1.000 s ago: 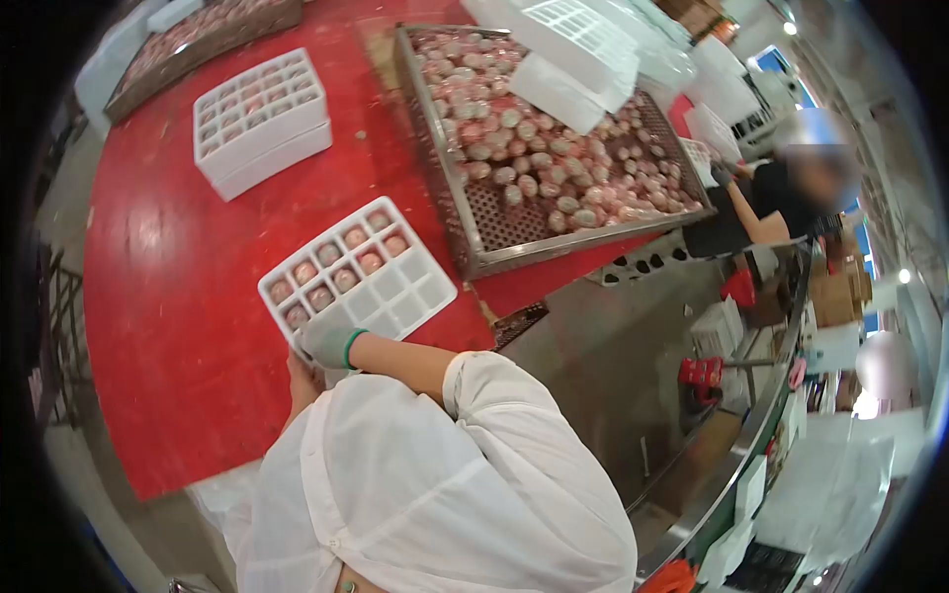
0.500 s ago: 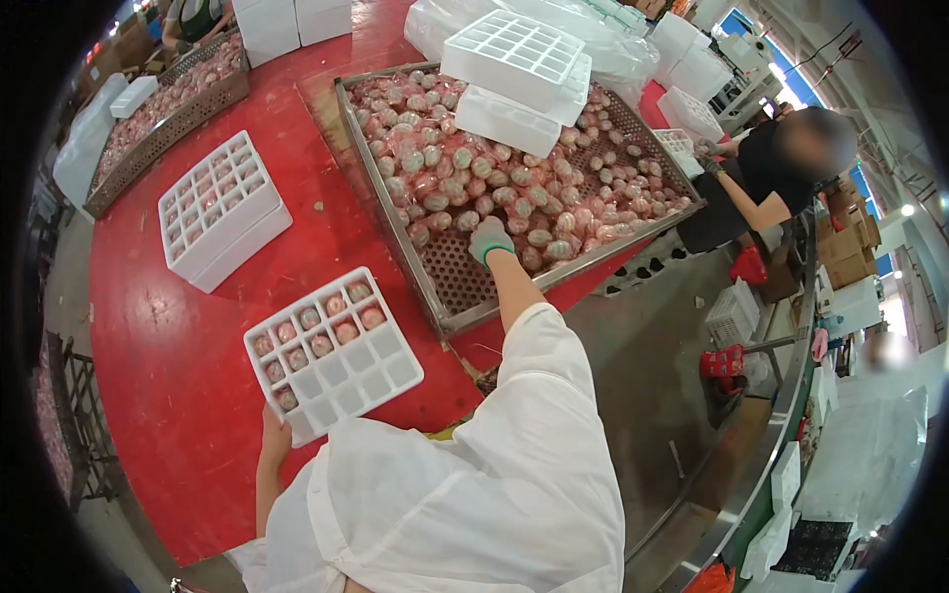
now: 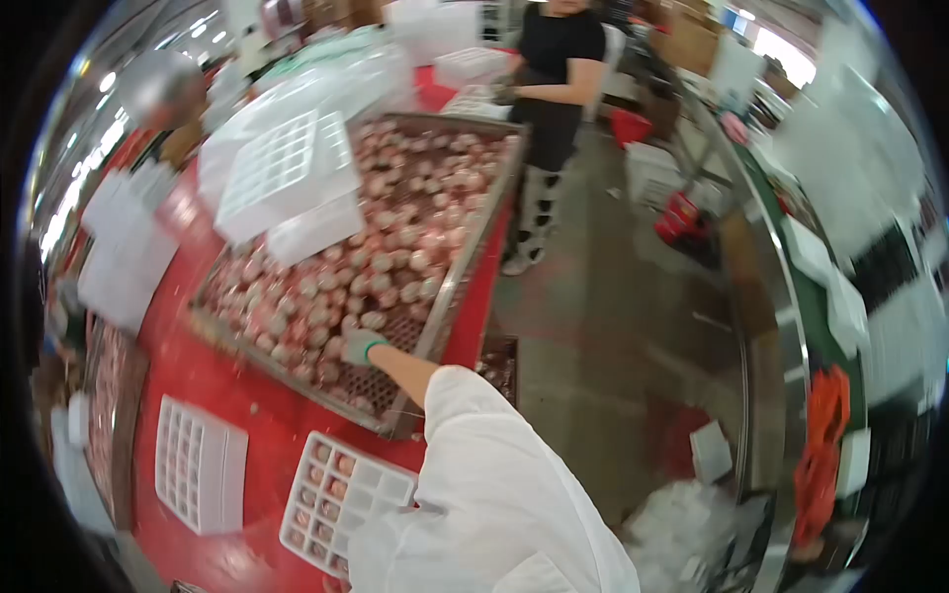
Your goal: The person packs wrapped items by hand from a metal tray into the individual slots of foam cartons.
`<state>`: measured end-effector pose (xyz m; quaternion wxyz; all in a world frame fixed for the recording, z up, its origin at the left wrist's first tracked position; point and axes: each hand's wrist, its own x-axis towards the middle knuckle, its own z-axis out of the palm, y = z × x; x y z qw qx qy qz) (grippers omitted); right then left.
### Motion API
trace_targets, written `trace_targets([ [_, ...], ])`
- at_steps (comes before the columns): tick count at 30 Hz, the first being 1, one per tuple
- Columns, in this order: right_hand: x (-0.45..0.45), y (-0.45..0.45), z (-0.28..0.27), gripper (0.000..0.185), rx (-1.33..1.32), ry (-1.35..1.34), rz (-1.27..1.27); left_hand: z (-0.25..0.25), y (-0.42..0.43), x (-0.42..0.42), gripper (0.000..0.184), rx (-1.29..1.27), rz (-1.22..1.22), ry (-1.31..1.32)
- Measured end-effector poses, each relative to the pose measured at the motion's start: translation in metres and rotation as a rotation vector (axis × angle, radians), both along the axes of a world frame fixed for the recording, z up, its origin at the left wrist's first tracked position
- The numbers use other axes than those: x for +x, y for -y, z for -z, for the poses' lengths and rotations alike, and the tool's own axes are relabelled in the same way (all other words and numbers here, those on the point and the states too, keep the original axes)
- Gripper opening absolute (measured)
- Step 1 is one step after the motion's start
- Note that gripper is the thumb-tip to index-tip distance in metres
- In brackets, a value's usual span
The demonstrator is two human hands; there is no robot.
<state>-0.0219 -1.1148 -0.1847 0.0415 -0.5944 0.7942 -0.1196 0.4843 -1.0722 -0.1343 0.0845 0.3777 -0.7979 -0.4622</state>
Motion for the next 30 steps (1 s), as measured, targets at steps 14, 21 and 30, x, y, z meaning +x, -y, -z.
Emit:
trace_targets([
  [14,0.252,-0.217,-0.154,0.039,-0.952,1.196,0.292,-0.113,-0.082,-0.15,0.03,-0.187,0.52,-0.348],
  [21,0.249,-0.256,-0.159,0.041,-0.834,0.993,0.297,-0.131,-0.083,-0.134,0.025,-0.077,0.381,-0.421],
  [30,0.281,-0.225,-0.162,0.029,-0.583,1.028,-0.035,-0.144,-0.077,-0.081,0.03,-0.207,0.182,-0.351],
])
